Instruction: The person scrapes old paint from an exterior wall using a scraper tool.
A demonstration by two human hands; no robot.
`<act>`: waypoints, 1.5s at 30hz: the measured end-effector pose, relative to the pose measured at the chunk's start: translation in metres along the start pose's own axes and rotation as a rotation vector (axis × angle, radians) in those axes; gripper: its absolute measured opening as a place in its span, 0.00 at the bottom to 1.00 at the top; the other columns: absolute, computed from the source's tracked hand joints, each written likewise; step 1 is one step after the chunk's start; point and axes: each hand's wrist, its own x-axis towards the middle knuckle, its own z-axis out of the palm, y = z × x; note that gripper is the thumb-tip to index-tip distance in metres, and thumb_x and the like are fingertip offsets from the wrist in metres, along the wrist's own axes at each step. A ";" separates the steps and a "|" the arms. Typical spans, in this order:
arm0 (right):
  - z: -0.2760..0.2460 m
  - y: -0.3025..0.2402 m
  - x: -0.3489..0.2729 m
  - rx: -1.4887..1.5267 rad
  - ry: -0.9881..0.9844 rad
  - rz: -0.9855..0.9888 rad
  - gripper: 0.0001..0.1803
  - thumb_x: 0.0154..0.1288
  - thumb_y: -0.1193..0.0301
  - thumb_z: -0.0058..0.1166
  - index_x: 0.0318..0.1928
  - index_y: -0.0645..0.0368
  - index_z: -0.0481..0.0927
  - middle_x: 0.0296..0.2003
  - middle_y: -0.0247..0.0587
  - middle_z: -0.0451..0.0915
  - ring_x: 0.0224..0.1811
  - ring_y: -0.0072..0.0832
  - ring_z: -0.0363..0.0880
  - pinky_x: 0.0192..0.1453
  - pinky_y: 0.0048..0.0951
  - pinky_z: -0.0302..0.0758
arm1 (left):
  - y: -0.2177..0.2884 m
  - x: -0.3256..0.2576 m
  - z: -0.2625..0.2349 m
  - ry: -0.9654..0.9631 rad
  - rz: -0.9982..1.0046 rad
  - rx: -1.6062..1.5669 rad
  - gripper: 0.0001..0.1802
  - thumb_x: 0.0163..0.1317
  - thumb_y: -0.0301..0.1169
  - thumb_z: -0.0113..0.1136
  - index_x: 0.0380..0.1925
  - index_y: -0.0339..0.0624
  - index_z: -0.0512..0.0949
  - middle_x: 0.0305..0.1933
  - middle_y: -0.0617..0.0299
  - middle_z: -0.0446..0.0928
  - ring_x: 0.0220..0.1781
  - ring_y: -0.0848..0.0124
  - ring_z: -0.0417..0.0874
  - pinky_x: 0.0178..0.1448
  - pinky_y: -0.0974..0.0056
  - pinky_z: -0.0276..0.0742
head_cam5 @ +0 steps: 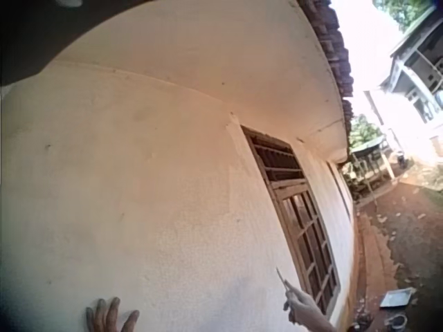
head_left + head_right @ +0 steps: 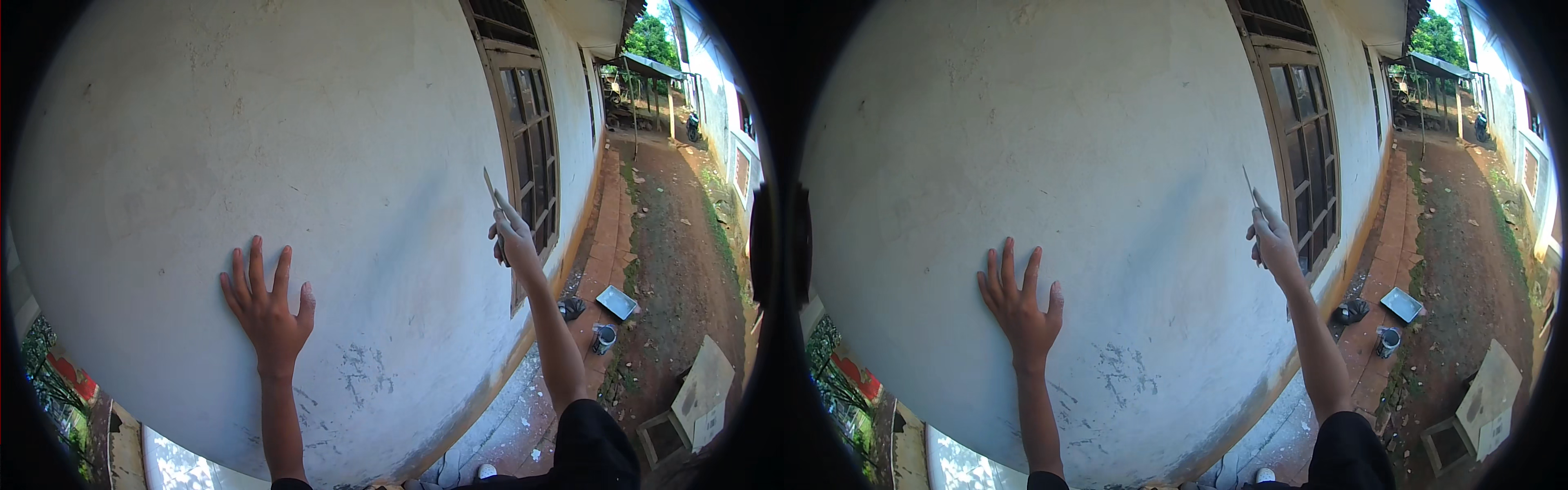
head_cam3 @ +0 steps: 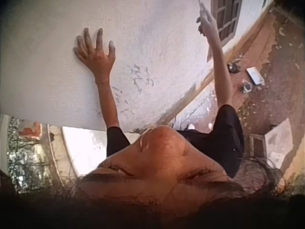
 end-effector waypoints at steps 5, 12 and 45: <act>0.065 -0.064 0.024 -0.284 -0.103 -0.273 0.26 0.84 0.62 0.44 0.76 0.52 0.71 0.31 0.41 0.80 0.20 0.24 0.77 0.26 0.30 0.75 | 0.001 -0.001 -0.007 0.018 0.009 0.066 0.32 0.64 0.45 0.63 0.71 0.63 0.76 0.85 0.58 0.59 0.87 0.50 0.53 0.87 0.35 0.45; 0.131 -0.126 0.028 -0.598 0.010 -0.444 0.25 0.80 0.67 0.44 0.73 0.57 0.75 0.29 0.58 0.82 0.25 0.40 0.77 0.37 0.44 0.75 | -0.002 -0.003 -0.004 -0.001 -0.011 0.055 0.32 0.64 0.46 0.63 0.71 0.63 0.77 0.85 0.58 0.59 0.87 0.51 0.53 0.87 0.36 0.44; 0.135 -0.112 -0.014 -0.636 -0.068 -0.439 0.20 0.77 0.70 0.48 0.64 0.57 0.80 0.29 0.58 0.81 0.27 0.50 0.81 0.37 0.48 0.76 | 0.001 -0.003 0.003 0.013 -0.006 0.025 0.34 0.63 0.46 0.65 0.71 0.64 0.75 0.85 0.58 0.58 0.87 0.51 0.52 0.87 0.35 0.42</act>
